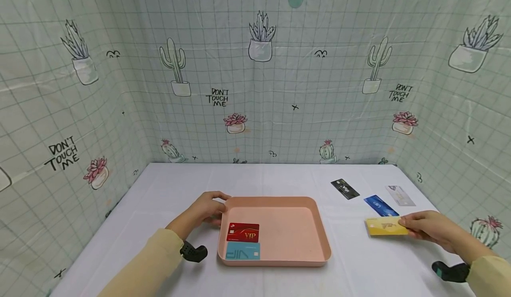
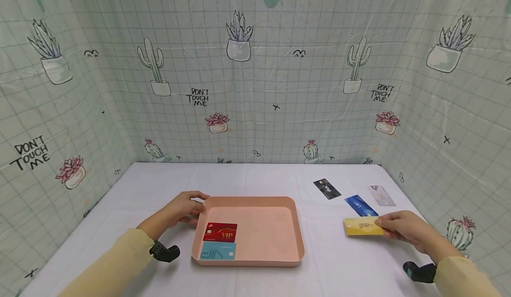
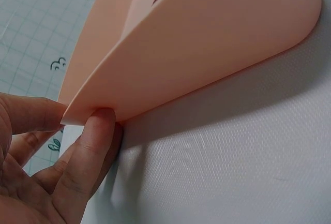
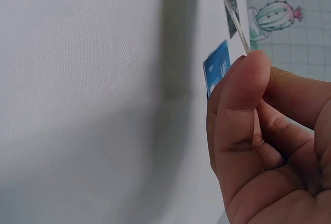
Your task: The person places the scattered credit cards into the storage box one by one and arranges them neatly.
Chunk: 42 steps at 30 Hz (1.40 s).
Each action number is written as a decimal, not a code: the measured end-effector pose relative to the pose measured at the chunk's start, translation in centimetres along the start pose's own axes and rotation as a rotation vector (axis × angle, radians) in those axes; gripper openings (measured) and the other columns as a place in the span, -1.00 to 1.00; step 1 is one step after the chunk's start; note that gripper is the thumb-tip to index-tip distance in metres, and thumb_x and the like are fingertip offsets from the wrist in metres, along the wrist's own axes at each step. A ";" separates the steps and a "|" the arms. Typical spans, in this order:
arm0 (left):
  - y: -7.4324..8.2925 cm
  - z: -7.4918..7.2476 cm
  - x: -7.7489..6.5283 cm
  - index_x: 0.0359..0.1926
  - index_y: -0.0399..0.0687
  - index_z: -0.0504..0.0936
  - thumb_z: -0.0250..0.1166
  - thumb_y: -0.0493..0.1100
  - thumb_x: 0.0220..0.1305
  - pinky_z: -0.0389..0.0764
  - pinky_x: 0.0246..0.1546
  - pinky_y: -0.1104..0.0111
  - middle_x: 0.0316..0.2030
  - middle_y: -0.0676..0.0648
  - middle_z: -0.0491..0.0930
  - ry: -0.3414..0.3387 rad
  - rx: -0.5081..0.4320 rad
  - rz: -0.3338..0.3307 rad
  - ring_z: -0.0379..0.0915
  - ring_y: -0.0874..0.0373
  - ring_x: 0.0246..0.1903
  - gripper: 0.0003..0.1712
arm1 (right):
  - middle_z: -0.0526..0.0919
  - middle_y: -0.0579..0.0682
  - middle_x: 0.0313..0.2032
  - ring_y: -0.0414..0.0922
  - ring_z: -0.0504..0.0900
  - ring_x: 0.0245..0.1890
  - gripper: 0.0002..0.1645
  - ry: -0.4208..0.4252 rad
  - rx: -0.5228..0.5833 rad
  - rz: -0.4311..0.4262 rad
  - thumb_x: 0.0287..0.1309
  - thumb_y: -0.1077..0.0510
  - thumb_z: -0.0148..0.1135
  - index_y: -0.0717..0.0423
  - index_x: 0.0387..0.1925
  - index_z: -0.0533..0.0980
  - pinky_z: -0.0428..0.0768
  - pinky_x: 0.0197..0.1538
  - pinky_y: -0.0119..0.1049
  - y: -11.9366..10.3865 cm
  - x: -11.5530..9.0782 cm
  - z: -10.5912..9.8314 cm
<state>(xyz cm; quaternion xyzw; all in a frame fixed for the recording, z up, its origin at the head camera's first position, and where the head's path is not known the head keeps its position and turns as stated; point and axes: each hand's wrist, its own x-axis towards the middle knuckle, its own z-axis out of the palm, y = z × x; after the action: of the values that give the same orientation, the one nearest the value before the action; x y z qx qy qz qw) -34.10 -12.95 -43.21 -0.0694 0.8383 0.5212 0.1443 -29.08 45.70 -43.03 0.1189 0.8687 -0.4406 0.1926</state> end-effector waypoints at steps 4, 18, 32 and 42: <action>-0.1 0.0 0.0 0.20 -0.13 0.63 0.29 -0.33 0.28 0.77 -0.44 0.30 -0.12 -0.23 0.67 0.000 0.004 0.002 0.63 0.06 -0.29 -0.55 | 0.63 -0.01 -0.22 -0.14 0.60 -0.30 -0.44 -0.011 0.042 -0.001 0.47 0.06 0.22 0.57 0.11 0.48 0.69 -0.20 -0.43 -0.3 0.0 0.2; -0.2 0.2 0.4 0.20 -0.12 0.63 0.28 -0.33 0.28 0.76 -0.45 0.32 -0.12 -0.22 0.68 -0.003 0.013 -0.009 0.63 0.07 -0.31 -0.55 | 0.60 -0.02 -0.23 -0.20 0.61 -0.34 -0.51 -0.061 0.113 -0.041 0.51 0.10 0.14 0.52 0.12 0.44 0.70 -0.21 -0.43 -0.8 0.2 1.1; -0.1 0.1 0.3 0.23 -0.11 0.61 0.28 -0.32 0.30 0.77 -0.43 0.31 -0.11 -0.22 0.68 -0.012 0.019 -0.021 0.64 0.06 -0.30 -0.53 | 0.58 0.06 -0.12 -0.18 0.62 -0.32 -0.39 -0.083 0.142 -0.079 0.53 0.07 0.13 0.56 0.26 0.32 0.73 -0.14 -0.42 -3.0 0.0 1.7; -0.3 -0.2 0.5 0.27 -0.11 0.61 0.29 -0.25 0.37 0.74 -0.44 0.34 -0.11 -0.20 0.69 -0.016 -0.006 -0.042 0.63 0.07 -0.30 -0.55 | 0.58 0.05 -0.14 -0.23 0.64 -0.32 -0.45 -0.118 0.196 -0.110 0.53 0.06 0.14 0.47 0.23 0.37 0.74 -0.13 -0.42 -5.1 -0.3 2.6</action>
<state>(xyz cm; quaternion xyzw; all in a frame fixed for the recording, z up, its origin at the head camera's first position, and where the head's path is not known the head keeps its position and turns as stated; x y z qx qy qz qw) -34.55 -13.23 -43.60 -0.0831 0.8338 0.5213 0.1616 -30.16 40.63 -40.64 0.0630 0.8139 -0.5394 0.2064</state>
